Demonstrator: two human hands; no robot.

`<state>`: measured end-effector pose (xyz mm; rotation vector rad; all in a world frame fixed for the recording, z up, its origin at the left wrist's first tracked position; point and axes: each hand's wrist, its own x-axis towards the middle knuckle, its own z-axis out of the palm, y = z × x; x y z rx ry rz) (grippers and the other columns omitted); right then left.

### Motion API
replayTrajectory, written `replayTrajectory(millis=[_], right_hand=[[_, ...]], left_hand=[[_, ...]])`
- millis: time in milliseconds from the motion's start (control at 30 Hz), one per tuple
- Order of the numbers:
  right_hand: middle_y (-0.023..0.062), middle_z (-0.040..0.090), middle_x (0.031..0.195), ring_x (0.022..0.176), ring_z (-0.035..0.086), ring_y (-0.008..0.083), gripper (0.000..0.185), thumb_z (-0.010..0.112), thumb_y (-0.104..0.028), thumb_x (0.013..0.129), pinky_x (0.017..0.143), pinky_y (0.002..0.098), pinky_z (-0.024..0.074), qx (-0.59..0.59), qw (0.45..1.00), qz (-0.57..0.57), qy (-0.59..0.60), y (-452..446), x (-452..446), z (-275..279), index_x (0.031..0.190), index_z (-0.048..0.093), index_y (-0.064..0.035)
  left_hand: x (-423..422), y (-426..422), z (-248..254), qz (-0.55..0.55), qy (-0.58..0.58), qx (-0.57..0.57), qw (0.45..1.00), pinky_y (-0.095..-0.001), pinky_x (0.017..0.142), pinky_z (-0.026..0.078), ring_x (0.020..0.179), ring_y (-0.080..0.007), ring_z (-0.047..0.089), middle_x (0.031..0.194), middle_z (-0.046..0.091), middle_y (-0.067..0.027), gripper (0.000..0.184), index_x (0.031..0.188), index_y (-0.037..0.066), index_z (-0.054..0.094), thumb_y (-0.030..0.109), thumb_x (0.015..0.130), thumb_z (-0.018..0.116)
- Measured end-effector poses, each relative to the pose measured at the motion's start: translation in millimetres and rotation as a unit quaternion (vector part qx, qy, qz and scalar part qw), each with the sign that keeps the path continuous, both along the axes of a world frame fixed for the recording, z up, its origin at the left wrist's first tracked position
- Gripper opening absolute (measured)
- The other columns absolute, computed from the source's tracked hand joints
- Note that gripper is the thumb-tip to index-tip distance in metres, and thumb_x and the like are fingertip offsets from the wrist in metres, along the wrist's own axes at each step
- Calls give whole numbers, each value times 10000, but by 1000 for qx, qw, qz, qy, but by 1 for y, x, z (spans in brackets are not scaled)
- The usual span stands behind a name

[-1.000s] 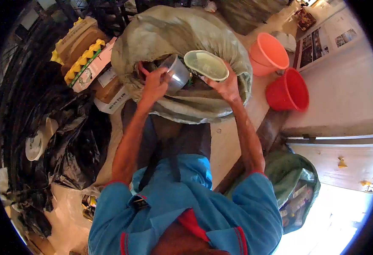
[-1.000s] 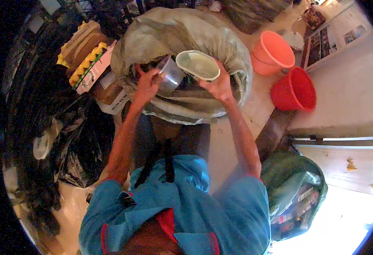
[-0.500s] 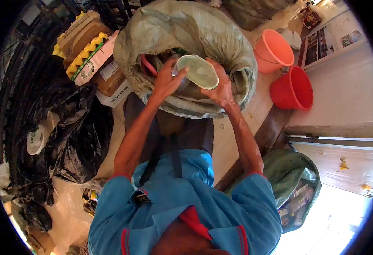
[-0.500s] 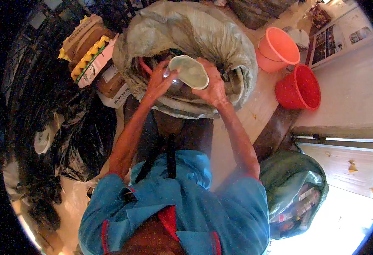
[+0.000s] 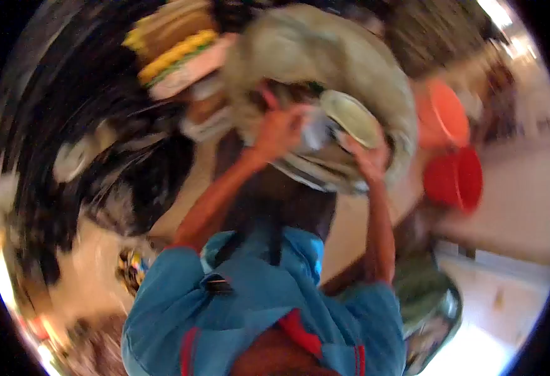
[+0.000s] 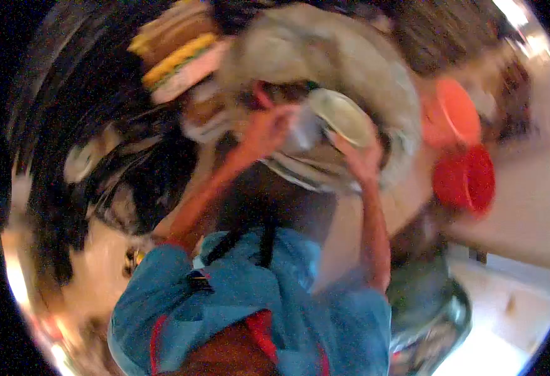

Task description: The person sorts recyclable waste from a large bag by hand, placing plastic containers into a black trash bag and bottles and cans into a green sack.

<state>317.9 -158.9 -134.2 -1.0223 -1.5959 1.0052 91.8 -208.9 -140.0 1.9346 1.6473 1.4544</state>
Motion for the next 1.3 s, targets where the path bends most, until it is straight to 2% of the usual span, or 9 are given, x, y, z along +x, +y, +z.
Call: replayTrajectory(millis=[33,167,200,300,367,533,633,933,1300], right_hand=[[105,570,1170,1049,543,187,605,748,-150,705,943,329,412,-11,995,-19,-94,2,13,-6,1232,485,-12],[118,578,1107,995,548,220,513,708,-163,761,903,325,415,-167,968,7,186,7,74,-31,1190,509,34],[126,570,1109,989,546,231,533,709,-183,757,899,326,416,-22,999,-28,-9,-1,77,-25,1196,503,39],[135,560,1109,977,545,240,572,703,-239,752,888,336,420,-54,997,-55,24,-15,68,-12,1199,493,50],[129,546,1121,992,525,230,594,729,-246,738,904,345,408,-87,994,-57,43,-17,67,-13,1199,489,41],[129,525,1149,1020,502,226,641,747,-272,725,925,360,389,-108,987,-110,33,-22,48,4,1217,474,34],[139,514,1169,1039,498,229,665,735,-282,730,925,360,381,-82,996,31,-26,-11,56,1,1237,453,44],[157,536,1154,1011,535,241,620,704,-251,742,914,350,401,-66,997,-19,-31,-18,43,17,1225,467,57],[190,518,1169,1043,530,257,610,682,-211,762,914,365,415,-95,995,15,11,-32,24,31,1246,434,65]], left_hand=[[-5,-19,21,10,-6,6,1000,-343,563,493,583,-258,608,741,641,-138,224,1037,71,612,134,823,589],[-44,-107,125,105,-49,104,988,-315,621,504,720,-211,616,880,649,-128,228,1059,55,613,116,841,589],[-60,-136,148,178,-125,74,973,-292,706,501,828,-163,605,913,648,-95,227,1071,30,607,109,860,575],[-146,-200,179,365,-87,192,907,-285,759,491,827,-133,620,945,650,-77,239,1099,-3,592,88,884,539],[-198,-239,173,454,-46,107,883,-284,760,486,831,-127,620,956,652,-87,226,1091,29,609,79,885,530],[-306,-271,92,404,107,26,908,-314,788,466,868,-208,620,899,655,-120,244,1076,53,624,53,842,555],[-322,-250,80,300,271,-85,911,-363,821,432,805,-298,578,857,636,-117,283,1037,58,640,-6,780,540],[-386,-193,33,273,372,-40,886,-416,834,418,813,-318,586,846,637,-146,249,1025,54,644,75,791,560],[-352,-227,34,258,185,-121,941,-395,765,475,883,-356,596,984,624,-186,295,1075,43,616,28,797,518]])
